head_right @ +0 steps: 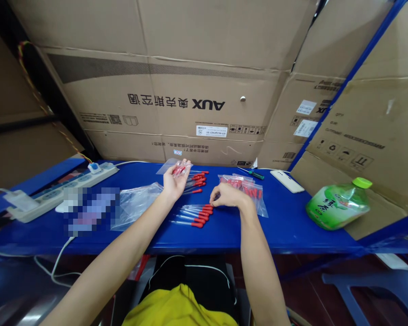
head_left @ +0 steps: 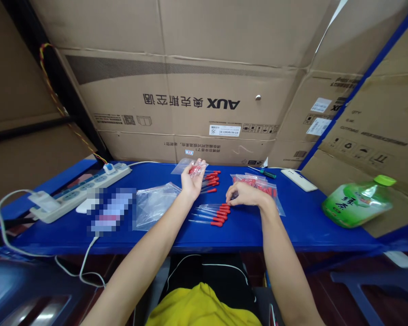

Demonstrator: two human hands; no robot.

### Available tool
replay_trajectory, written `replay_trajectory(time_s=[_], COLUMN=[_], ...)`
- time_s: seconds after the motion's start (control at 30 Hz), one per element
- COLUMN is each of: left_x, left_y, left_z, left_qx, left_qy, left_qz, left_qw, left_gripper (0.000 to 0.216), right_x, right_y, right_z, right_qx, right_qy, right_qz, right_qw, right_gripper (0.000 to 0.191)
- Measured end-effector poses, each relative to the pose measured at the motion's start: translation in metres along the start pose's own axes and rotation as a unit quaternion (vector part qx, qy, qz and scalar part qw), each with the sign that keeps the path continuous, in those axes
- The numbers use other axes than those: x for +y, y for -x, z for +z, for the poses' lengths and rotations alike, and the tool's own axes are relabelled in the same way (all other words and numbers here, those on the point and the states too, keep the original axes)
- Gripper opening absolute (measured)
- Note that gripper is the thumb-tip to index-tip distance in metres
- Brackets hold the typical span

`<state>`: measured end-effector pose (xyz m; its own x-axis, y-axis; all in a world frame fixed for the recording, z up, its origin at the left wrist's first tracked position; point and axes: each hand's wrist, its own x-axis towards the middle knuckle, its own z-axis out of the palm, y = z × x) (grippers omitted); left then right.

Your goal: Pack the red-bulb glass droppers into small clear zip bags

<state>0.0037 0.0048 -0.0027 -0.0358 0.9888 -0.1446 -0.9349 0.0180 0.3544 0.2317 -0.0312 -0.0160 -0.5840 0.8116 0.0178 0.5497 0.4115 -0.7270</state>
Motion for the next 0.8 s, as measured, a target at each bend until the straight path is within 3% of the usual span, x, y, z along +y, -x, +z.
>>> replay_trajectory(time_s=[0.13,0.23,0.33,0.43,0.8], left_x=[0.002,0.005,0.007,0.009,-0.013], left_y=[0.0,-0.001,-0.003,-0.004,0.009], left_z=[0.001,0.001,0.002,0.001,0.002], left_qx=[0.0,0.003,0.004,0.001,-0.081], left_qy=[0.0,0.007,0.016,0.017,-0.065], left_qz=[-0.002,0.005,0.015,0.019,-0.011], left_qw=[1.0,1.0,1.0,1.0,0.995], left_gripper=[0.012,0.012,0.012,0.012,0.02], right_x=[-0.012,-0.023,-0.032,-0.036,-0.048], right_y=[0.001,0.001,-0.001,-0.006,-0.026], right_z=[-0.001,-0.004,-0.005,-0.001,0.025], right_qx=[0.032,0.137,0.265,0.342,0.398], right_qy=[-0.018,-0.022,-0.031,-0.039,0.009], right_qz=[0.015,-0.032,-0.091,-0.119,-0.128], right_qw=[0.999,0.99,0.959,0.931,0.908], right_gripper=[0.009,0.011,0.014,0.016,0.019])
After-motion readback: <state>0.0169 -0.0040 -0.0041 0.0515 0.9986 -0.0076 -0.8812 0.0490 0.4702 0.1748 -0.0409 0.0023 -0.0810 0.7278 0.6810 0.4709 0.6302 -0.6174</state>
